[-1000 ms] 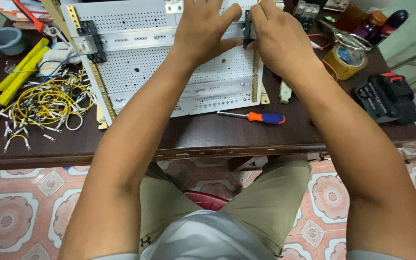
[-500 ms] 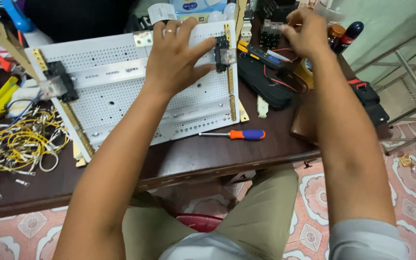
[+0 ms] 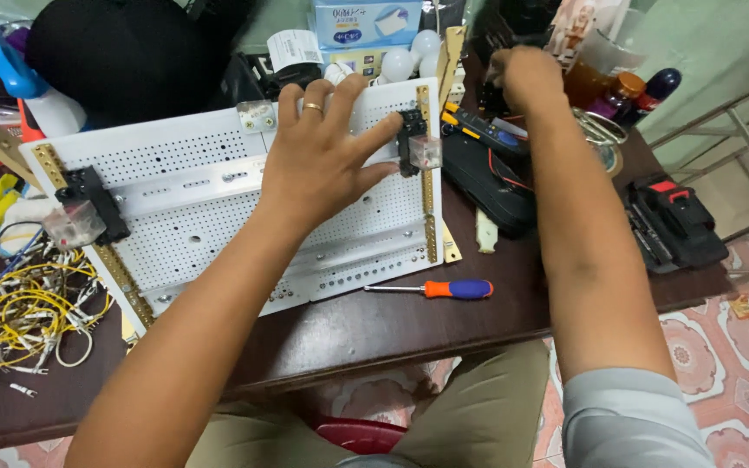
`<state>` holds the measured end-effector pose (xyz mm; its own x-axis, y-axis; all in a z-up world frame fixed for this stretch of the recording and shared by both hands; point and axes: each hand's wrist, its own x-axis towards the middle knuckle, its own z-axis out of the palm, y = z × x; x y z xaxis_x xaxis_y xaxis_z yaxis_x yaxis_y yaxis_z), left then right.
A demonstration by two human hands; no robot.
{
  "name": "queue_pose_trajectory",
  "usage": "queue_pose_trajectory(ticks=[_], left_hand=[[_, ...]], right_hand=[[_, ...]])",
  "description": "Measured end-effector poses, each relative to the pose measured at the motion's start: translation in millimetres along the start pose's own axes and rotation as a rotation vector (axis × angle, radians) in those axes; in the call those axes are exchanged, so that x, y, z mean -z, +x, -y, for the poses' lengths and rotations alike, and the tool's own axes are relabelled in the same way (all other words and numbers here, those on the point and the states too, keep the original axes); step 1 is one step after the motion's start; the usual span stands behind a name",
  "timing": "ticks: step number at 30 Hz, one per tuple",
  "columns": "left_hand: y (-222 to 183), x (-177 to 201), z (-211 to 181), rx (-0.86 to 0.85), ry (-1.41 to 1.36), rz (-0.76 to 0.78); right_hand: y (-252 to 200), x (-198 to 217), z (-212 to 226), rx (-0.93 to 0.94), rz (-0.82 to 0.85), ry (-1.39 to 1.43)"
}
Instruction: Mounting electrical relays onto a DIN rail on a control panel
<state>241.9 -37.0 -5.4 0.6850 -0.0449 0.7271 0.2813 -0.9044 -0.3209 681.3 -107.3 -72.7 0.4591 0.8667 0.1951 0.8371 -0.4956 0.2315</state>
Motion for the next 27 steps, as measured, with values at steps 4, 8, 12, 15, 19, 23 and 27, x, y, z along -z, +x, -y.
queue_pose_trajectory(ticks=[4, 8, 12, 15, 19, 23, 27], left_hand=[[-0.9, -1.2, -0.2, 0.001, 0.008, -0.011], [-3.2, -4.2, 0.6, 0.004, -0.015, -0.005], [-2.5, -4.0, 0.2, 0.023, -0.004, 0.010], [0.3, 7.7, 1.0, 0.023, -0.056, -0.036], [1.4, 21.9, -12.6, -0.045, -0.450, -0.208], [-16.5, 65.6, -73.5, -0.206, -0.770, -0.185], [-48.1, 110.2, -114.9, -0.094, -0.822, -0.105]], right_hand=[[2.1, 0.2, -2.6, 0.075, -0.059, 0.096], [-35.1, 58.2, 23.9, 0.026, -0.108, 0.383], [-80.3, 108.9, 23.4, 0.072, -0.305, 0.534], [-130.5, 140.5, 14.1, 0.293, -0.570, 0.371], [-234.8, 211.5, 48.4, 0.352, -0.587, 0.334], [-315.5, 247.4, 92.5, 0.469, -0.424, 0.277], [-364.2, 238.6, 107.9, 0.560, -0.358, 0.244]])
